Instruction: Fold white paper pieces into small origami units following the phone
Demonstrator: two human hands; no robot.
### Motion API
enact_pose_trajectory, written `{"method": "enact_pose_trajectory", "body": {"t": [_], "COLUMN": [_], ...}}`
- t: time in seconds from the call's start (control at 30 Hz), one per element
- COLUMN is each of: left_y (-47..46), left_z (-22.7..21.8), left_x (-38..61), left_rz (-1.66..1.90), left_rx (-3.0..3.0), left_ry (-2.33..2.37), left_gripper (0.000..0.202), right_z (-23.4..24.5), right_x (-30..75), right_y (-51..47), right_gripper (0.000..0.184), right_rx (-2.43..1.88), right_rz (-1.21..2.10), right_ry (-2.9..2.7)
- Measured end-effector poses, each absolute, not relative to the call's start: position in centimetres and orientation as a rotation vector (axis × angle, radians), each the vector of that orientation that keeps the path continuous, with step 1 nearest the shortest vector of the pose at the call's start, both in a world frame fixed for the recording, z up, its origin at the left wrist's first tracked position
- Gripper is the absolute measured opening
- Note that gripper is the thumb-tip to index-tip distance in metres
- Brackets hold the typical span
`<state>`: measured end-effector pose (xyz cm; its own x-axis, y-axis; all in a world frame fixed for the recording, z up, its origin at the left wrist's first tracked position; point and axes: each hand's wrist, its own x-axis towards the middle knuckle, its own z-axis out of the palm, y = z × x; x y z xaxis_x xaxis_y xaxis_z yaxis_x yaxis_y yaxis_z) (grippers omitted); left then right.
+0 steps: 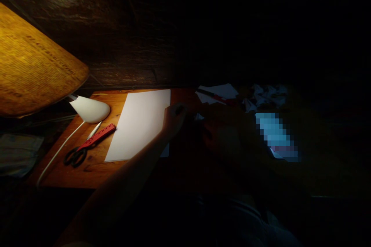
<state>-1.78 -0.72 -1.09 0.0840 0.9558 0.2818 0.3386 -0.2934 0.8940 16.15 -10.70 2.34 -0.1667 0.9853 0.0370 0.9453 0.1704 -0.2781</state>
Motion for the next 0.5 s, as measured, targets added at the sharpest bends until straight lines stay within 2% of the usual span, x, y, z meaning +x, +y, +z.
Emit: {"method": "enact_pose_trajectory", "body": {"t": [0.17,0.37,0.5], "left_y": [-0.58,-0.47,-0.42], "left_z": [-1.07,-1.17,-1.21], "left_x": [-1.75,-1.75,-1.83], "left_rz": [1.206,1.194,1.186], "left_rx": [1.678,1.655,1.66], "left_ry": [1.303,1.293,1.297], "left_gripper": [0.011,0.012,0.011], "right_z": [2.37,2.51,2.78], "right_x": [15.55,15.57,15.41], "right_y": [-11.27,-11.18,-11.26], "right_gripper": [0.048,0.035,0.036], "right_rx": [-1.917,-1.915,-1.934], "right_rz": [0.245,0.25,0.252], "right_ry": [-2.327,-2.386,-2.385]}}
